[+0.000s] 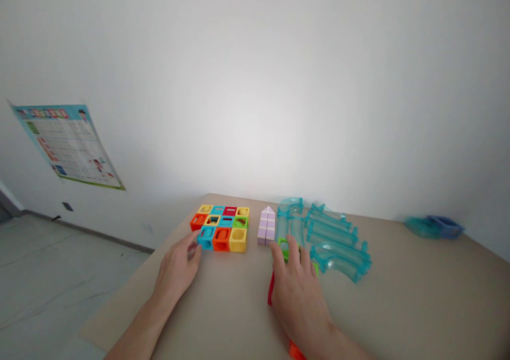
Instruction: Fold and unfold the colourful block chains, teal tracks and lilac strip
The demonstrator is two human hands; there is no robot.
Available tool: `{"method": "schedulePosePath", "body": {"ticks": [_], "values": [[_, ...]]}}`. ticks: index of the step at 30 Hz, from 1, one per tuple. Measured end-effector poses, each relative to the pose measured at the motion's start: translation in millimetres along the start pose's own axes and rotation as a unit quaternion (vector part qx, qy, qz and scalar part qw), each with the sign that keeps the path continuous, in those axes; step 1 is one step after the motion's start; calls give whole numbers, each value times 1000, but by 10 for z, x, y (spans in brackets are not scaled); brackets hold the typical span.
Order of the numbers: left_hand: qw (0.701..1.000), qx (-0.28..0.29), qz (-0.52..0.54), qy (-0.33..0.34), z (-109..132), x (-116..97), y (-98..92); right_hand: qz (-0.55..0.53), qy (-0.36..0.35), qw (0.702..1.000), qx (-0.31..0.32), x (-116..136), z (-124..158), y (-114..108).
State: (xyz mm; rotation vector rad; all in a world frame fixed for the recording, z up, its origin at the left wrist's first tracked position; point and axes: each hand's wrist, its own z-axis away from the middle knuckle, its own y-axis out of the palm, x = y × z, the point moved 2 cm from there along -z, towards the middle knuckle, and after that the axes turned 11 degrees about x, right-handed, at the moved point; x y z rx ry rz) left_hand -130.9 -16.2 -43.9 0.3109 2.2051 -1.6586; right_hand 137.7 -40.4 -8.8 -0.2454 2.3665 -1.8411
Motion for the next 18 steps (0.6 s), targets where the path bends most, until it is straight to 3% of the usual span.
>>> {"method": "schedulePosePath", "body": {"ticks": [3,5,8,9,11,13,18], "values": [[1000,-20,6,17,-1,-6,-1,4,0,1000,2,4,-6,8],[997,-67,12,44,51,-86,-37,1,-1,1000,4,6,-10,17],[979,-114,56,159,249,-390,-94,-18,-6,1000,5,4,-13,31],[969,-83,75,218,337,-533,-87,-28,-8,1000,5,0,-14,34],[945,37,90,311,521,-829,-25,-47,-12,999,6,-14,-17,36],[932,118,85,331,670,-1065,62,-68,-18,997,9,-34,-23,35],[929,157,106,316,782,-1300,260,-80,-30,996,1,-52,-33,35]]}}
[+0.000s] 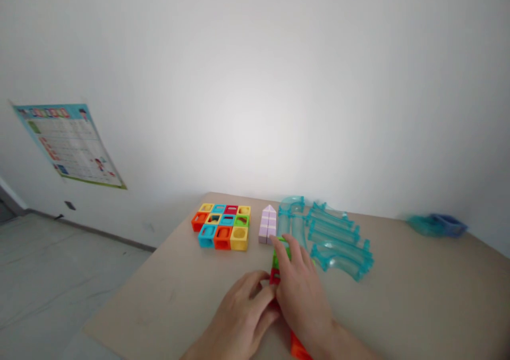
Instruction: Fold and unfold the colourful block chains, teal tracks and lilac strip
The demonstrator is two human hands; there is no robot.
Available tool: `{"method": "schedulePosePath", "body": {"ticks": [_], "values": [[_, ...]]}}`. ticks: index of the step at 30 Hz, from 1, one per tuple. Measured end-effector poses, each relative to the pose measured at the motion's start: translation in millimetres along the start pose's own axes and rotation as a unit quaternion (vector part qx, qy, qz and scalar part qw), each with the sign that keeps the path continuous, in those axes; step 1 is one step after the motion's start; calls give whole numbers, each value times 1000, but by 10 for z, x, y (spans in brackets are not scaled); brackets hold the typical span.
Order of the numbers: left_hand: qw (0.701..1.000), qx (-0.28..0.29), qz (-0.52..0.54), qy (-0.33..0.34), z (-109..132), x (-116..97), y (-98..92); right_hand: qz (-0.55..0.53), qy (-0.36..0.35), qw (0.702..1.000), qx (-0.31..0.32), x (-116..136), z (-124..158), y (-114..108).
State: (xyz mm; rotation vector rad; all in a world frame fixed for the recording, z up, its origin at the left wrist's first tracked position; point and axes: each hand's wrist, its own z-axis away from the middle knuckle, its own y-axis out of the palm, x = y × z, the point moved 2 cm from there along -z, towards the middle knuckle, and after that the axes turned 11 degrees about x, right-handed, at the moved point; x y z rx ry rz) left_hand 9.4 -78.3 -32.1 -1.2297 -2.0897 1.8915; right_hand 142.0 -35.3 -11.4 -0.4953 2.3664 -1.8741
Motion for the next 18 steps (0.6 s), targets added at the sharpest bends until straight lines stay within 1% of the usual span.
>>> {"method": "schedulePosePath", "body": {"ticks": [2,4,7,9,11,14,15,16,17,18], "values": [[1000,-3,9,-23,-20,26,44,13,-5,1000,-1,27,6,1],[999,6,7,-47,-31,51,76,21,-14,1000,9,70,23,0],[998,19,8,-60,-38,54,86,21,-25,999,26,132,58,2],[998,26,21,-51,-32,58,49,16,-29,999,29,151,73,8],[998,40,37,-30,0,97,-29,7,-33,999,28,154,76,16],[996,72,57,16,119,284,-206,-2,-35,999,30,146,66,13],[996,63,56,23,177,388,-281,-1,-35,999,33,144,63,7],[998,30,42,19,239,511,-366,2,-35,999,36,143,61,0],[999,-37,20,-2,303,650,-465,4,-35,999,40,143,61,-7],[992,-117,-8,-46,369,800,-567,7,-34,998,44,144,61,-12]]}}
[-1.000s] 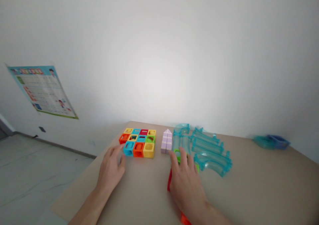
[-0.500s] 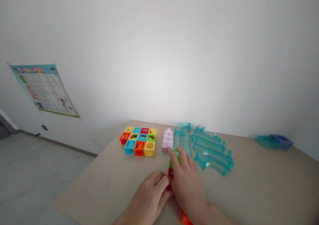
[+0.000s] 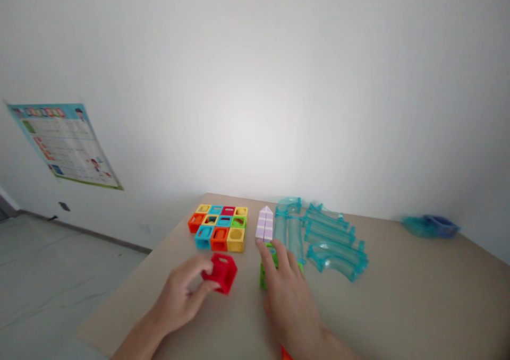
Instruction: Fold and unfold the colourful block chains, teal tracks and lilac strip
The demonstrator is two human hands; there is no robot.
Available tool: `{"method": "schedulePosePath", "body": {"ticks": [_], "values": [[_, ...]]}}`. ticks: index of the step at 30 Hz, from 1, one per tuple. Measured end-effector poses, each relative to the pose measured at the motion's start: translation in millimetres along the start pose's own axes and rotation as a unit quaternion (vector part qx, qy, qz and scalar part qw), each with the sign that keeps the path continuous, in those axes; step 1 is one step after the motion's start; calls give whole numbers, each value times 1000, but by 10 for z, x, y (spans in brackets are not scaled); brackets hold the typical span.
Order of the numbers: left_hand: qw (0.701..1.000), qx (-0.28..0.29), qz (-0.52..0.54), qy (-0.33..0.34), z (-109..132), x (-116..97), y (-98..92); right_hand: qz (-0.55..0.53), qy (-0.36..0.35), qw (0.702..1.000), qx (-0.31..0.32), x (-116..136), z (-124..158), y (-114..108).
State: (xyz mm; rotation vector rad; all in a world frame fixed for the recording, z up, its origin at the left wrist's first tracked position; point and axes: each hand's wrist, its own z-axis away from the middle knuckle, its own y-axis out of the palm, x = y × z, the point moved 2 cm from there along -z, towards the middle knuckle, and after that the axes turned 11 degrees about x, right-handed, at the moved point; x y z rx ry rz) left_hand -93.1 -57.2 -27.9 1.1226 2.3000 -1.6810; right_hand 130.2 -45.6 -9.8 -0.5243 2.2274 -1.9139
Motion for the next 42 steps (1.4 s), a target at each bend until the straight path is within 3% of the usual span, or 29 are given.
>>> {"method": "schedulePosePath", "body": {"ticks": [1,3,4,6,9,14,17,23,25,27,29,31,33,37,42], "values": [[993,-94,-38,-68,28,159,-110,3,0,1000,4,2,1,-3],[956,-194,-104,-196,68,435,-270,10,-1,1000,7,6,1,0],[938,-205,-132,-245,73,545,-318,13,0,1000,8,6,0,5],[921,-171,-177,-303,57,708,-348,19,2,1000,8,5,-3,19],[925,-107,-176,-321,17,824,-286,24,1,1000,9,3,-7,40],[961,-61,-86,-255,-45,751,-152,23,-5,1000,5,0,-2,50],[965,-54,-77,-246,-103,698,-120,22,-5,1000,4,-7,1,55],[948,-61,-189,-250,-294,730,-62,5,-10,1000,-10,-24,-8,90],[937,-106,-252,-218,-308,640,-31,-23,-16,999,-26,-30,-12,108],[936,-172,-270,-145,-279,454,21,-63,-17,997,-42,-40,-17,132],[961,-177,-214,-7,-246,206,123,-109,-12,992,-55,-52,-27,161],[974,-85,-149,150,-250,-51,274,-155,-11,986,-58,-62,-41,193],[970,-10,-97,222,-309,-244,418,-188,-17,981,-53,-67,-57,222],[984,-4,18,176,-540,-379,592,-186,-15,980,-63,-74,-70,237],[982,-42,84,165,-625,-341,621,-188,-9,979,-75,-69,-58,201]]}}
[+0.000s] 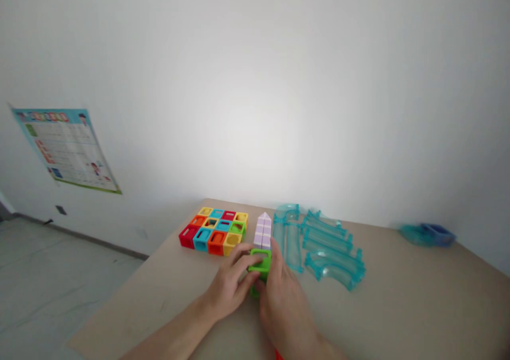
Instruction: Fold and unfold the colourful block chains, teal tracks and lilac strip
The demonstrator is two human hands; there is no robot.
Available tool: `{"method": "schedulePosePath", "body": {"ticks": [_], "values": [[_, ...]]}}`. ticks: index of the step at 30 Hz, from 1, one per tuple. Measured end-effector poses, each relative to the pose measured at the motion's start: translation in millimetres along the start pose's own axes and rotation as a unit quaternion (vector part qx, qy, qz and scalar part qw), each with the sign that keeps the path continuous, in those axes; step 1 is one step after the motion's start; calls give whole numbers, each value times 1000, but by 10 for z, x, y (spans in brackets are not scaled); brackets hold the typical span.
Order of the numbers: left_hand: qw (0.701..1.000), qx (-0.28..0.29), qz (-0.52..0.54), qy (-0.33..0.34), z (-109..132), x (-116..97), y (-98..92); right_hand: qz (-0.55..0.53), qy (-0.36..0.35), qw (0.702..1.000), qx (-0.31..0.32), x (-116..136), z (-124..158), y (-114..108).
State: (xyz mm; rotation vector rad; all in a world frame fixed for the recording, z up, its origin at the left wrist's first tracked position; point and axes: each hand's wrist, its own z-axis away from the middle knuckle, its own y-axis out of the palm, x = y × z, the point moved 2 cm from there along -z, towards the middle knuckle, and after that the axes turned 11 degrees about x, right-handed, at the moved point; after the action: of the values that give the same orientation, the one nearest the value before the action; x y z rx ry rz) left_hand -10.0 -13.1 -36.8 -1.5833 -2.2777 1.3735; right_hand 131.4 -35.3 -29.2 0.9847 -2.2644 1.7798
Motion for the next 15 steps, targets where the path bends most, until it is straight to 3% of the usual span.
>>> {"method": "schedulePosePath", "body": {"ticks": [8,11,13,15], "values": [[964,-183,63,-181,138,140,-189,-3,25,998,52,13,-37,-44],[937,-269,3,-222,308,201,-428,9,27,998,58,25,-36,-70],[903,-322,-64,-278,472,281,-626,19,23,998,62,40,-29,-89],[869,-304,-152,-359,626,399,-797,28,18,997,65,54,-24,-102]]}}
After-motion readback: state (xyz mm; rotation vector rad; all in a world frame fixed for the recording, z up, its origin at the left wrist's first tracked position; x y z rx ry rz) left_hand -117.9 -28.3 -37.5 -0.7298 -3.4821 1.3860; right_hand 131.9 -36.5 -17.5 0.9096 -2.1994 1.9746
